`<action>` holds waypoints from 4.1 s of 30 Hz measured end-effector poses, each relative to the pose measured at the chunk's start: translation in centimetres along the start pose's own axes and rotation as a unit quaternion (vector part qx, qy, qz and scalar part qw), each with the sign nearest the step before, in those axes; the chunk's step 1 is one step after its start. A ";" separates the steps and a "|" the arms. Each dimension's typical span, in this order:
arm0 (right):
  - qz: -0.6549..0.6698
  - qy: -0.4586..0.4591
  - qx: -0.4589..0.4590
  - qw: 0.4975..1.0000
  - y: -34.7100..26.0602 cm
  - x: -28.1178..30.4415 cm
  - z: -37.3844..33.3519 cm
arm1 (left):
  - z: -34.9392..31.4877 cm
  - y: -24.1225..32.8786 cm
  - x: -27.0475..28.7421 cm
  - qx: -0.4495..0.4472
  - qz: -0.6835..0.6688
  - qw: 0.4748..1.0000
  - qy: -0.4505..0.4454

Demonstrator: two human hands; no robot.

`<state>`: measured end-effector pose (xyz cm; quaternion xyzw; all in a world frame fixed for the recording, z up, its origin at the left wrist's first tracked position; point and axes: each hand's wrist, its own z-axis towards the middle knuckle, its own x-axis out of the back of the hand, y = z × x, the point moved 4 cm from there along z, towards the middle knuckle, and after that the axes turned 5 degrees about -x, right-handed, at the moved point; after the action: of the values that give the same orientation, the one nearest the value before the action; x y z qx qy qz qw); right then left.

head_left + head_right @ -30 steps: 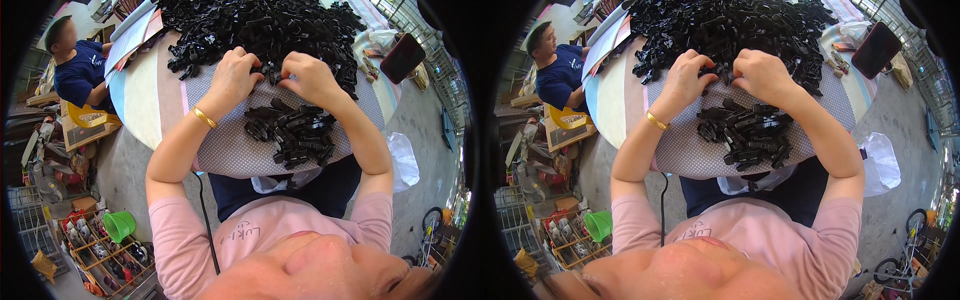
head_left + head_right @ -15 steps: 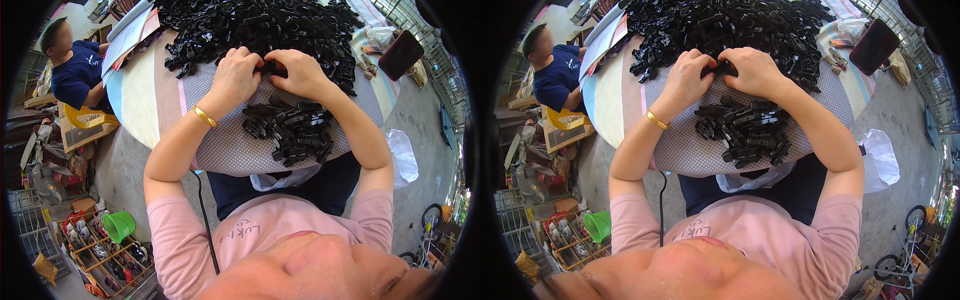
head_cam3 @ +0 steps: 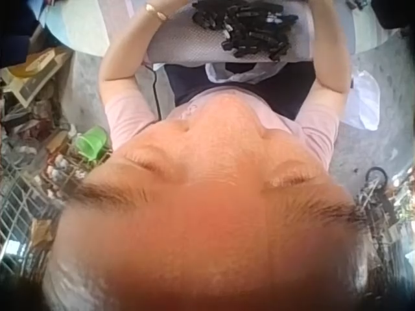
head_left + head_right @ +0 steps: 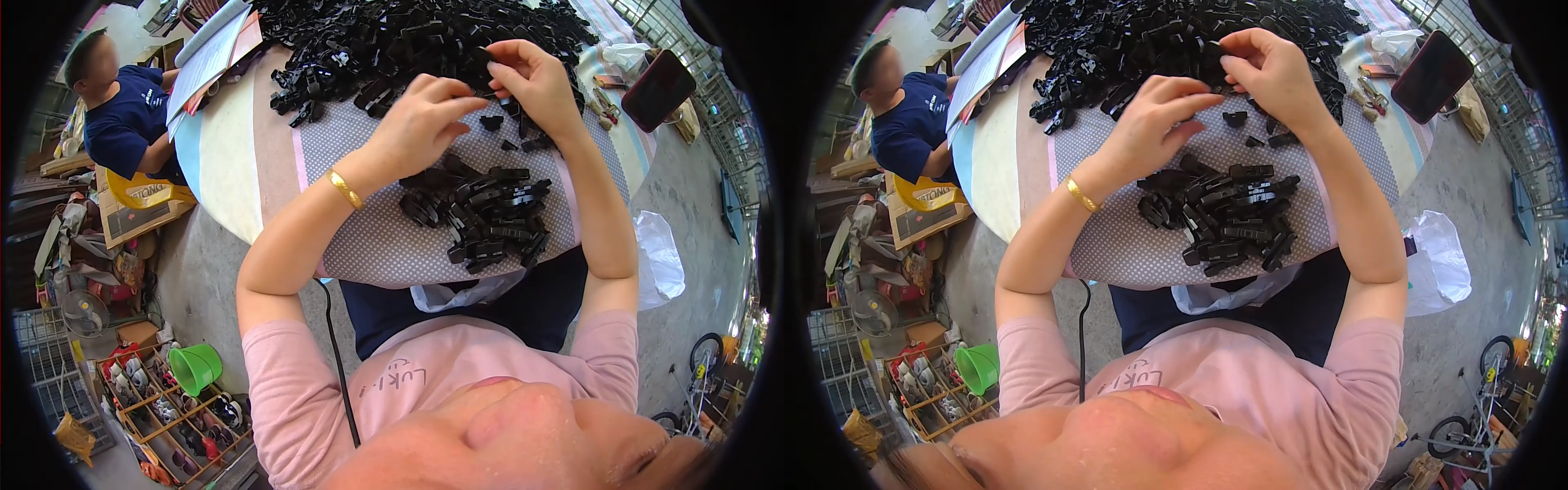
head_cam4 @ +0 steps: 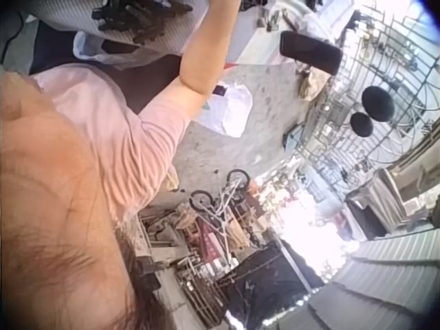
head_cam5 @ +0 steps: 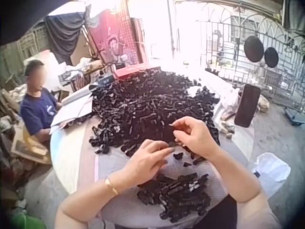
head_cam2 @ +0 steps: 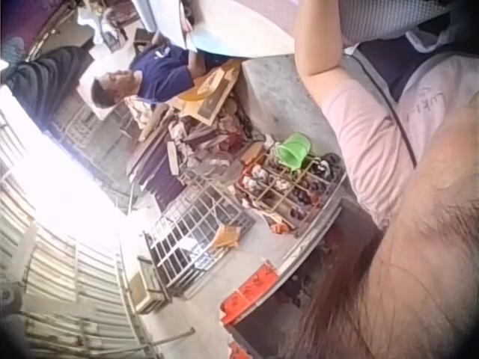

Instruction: Sort and inspect small black plastic parts.

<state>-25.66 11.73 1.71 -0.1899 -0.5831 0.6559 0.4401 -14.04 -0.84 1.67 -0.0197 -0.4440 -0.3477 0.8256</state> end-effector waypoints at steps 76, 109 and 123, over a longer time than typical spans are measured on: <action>-0.295 -0.135 0.126 0.937 -3.1 1.0 -2.1 | -1.1 -2.1 1.2 0.204 -0.188 0.960 -0.044; 0.230 -0.135 -0.045 0.963 -1.8 -3.7 -1.6 | -0.9 -1.5 2.0 0.262 -0.382 0.881 0.095; 0.013 -0.036 0.084 0.996 -1.9 -4.0 -1.7 | -1.4 -1.6 2.1 0.252 -0.282 0.905 0.196</action>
<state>-21.53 9.44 2.04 -0.1362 -0.5387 0.7146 0.4249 -13.21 -3.69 1.93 0.3837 -0.3328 -0.4395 0.7409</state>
